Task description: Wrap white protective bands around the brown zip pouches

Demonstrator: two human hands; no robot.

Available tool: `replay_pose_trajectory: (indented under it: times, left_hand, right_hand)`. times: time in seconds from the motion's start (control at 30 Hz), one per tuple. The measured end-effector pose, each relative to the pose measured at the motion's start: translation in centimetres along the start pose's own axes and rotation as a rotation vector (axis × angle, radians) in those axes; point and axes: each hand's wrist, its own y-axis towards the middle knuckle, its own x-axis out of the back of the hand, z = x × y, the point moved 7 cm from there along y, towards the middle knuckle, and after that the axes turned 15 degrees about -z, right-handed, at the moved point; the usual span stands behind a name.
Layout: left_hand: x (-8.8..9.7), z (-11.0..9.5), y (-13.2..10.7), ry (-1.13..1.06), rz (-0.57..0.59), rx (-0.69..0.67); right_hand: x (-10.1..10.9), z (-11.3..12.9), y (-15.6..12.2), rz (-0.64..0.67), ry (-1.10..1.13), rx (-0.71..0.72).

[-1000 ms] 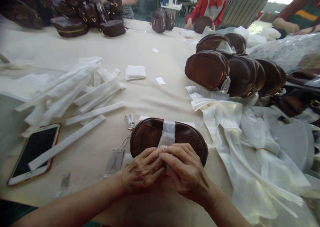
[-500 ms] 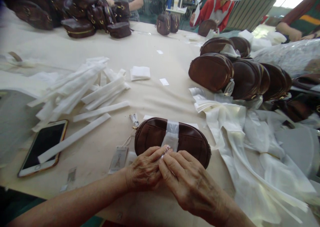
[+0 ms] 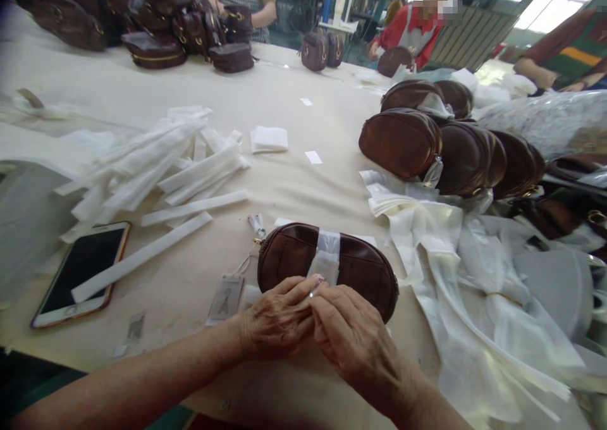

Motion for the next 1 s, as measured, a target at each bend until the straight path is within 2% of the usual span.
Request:
replay_pose_trajectory:
  times: [0.1, 0.23, 0.57, 1.0]
  left_hand:
    - [0.0, 0.0, 0.0, 0.027, 0.005, -0.013]
    - [0.0, -0.1, 0.0, 0.051, 0.011, -0.047]
    - [0.3, -0.2, -0.1, 0.042, -0.023, -0.054]
    - [0.4, -0.1, -0.3, 0.006, -0.087, -0.045]
  right_hand:
    - [0.3, -0.7, -0.4, -0.045, 0.076, -0.162]
    - [0.9, -1.1, -0.8, -0.07, 0.06, -0.24]
    - [1.0, 0.2, -1.3, -0.043, -0.084, -0.036]
    - [0.3, -0.2, -2.6, -0.006, 0.006, -0.153]
